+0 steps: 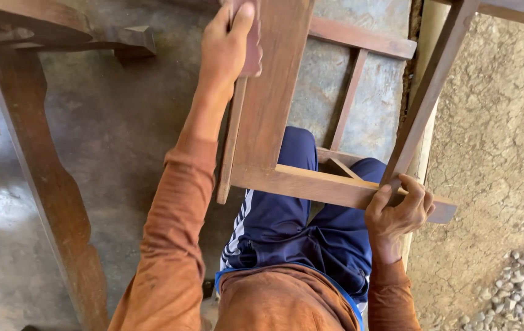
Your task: Sanding a wooden chair frame with sandpaper.
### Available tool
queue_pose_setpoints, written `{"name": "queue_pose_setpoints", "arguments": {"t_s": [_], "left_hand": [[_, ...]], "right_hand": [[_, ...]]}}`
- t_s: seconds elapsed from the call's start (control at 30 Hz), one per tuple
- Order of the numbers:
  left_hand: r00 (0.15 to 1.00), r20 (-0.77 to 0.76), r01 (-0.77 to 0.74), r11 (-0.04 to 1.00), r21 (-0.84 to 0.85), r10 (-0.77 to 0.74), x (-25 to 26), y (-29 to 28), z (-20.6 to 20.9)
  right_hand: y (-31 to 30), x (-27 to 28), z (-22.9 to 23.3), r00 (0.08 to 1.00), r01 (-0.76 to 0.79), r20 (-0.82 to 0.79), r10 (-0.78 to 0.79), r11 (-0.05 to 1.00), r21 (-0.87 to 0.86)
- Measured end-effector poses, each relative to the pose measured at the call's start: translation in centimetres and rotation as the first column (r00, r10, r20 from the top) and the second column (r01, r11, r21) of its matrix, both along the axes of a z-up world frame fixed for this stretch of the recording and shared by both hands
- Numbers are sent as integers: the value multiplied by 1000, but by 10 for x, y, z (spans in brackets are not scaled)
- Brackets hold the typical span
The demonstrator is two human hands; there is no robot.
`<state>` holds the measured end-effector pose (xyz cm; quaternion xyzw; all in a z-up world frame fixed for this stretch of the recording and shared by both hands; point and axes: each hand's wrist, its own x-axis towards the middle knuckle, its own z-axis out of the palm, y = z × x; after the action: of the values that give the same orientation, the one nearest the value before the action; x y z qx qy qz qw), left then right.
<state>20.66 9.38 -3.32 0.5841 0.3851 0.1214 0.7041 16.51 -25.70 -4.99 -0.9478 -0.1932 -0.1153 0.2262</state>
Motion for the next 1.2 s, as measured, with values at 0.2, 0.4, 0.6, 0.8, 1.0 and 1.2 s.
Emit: {"name": "queue_pose_setpoints", "arguments": {"t_s": [0.2, 0.4, 0.6, 0.8, 1.0, 1.2], "left_hand": [[998, 30, -55, 998, 43, 54, 23, 9, -9], [989, -30, -122, 923, 366, 143, 36, 9, -25], [995, 63, -94, 975, 202, 82, 15, -6, -8], [983, -54, -120, 846, 519, 173, 25, 2, -18], [995, -46, -80, 983, 164, 89, 18, -4, -3], [987, -81, -109, 947, 301, 139, 31, 6, -15]], "right_hand": [[1, 3, -4, 996, -7, 86, 8, 1000, -10], [-5, -1, -6, 999, -22, 41, 21, 1000, 9], [-9, -1, -8, 1000, 1, 21, -2, 999, 38], [-22, 3, -23, 975, -108, 206, 78, 985, 136], [-13, 0, -13, 1000, 17, 22, -18, 999, 29], [-13, 0, -8, 1000, -13, -11, 14, 999, 50]]}}
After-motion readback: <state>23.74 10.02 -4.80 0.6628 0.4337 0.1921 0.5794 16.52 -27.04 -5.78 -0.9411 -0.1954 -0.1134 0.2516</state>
